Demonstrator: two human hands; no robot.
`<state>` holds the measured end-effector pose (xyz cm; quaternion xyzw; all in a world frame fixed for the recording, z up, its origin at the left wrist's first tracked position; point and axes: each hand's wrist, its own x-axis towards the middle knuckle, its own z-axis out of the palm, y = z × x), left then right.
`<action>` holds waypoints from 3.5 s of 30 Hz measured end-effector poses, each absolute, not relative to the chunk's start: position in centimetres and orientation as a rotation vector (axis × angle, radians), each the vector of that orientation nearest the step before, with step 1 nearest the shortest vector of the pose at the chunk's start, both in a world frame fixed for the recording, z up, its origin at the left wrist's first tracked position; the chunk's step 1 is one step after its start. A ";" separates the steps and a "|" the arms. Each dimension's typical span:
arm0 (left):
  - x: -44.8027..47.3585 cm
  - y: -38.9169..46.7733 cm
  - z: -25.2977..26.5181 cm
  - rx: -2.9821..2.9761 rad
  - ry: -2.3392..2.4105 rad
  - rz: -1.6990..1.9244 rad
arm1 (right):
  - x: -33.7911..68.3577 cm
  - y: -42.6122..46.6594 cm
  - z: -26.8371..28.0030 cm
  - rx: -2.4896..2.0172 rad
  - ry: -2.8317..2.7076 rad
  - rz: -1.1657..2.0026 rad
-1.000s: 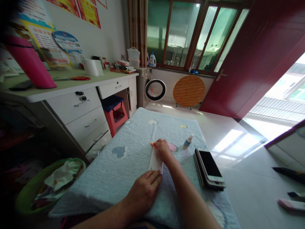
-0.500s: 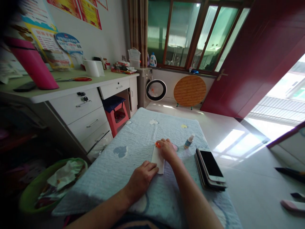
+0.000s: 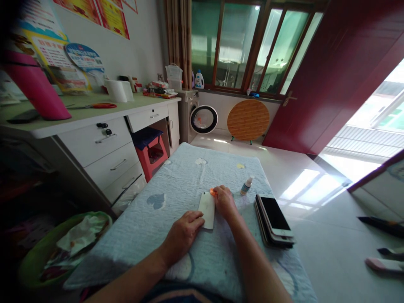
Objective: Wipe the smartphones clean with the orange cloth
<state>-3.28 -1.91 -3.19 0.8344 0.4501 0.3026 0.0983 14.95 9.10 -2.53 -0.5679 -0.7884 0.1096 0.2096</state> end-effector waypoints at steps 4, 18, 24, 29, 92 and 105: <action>-3.3 -1.9 -2.8 2.428 1.372 0.881 | 14.6 8.2 -2.2 -1.556 -2.211 0.331; -3.5 -2.0 -2.6 2.329 1.393 0.847 | 14.0 0.1 -0.6 -1.317 -2.302 0.622; -3.6 -2.0 -2.8 2.324 1.391 0.849 | 14.6 -1.3 -0.7 -1.261 -2.295 0.751; -3.6 -2.0 -2.9 2.335 1.371 0.855 | 14.5 0.8 -0.3 -1.318 -2.351 0.693; -3.4 -2.9 -1.6 2.413 1.479 0.661 | 15.9 4.9 -3.0 -1.408 -1.696 0.403; 0.4 -0.8 -0.3 2.229 1.823 0.299 | 16.0 4.8 -3.5 -1.412 -1.396 0.555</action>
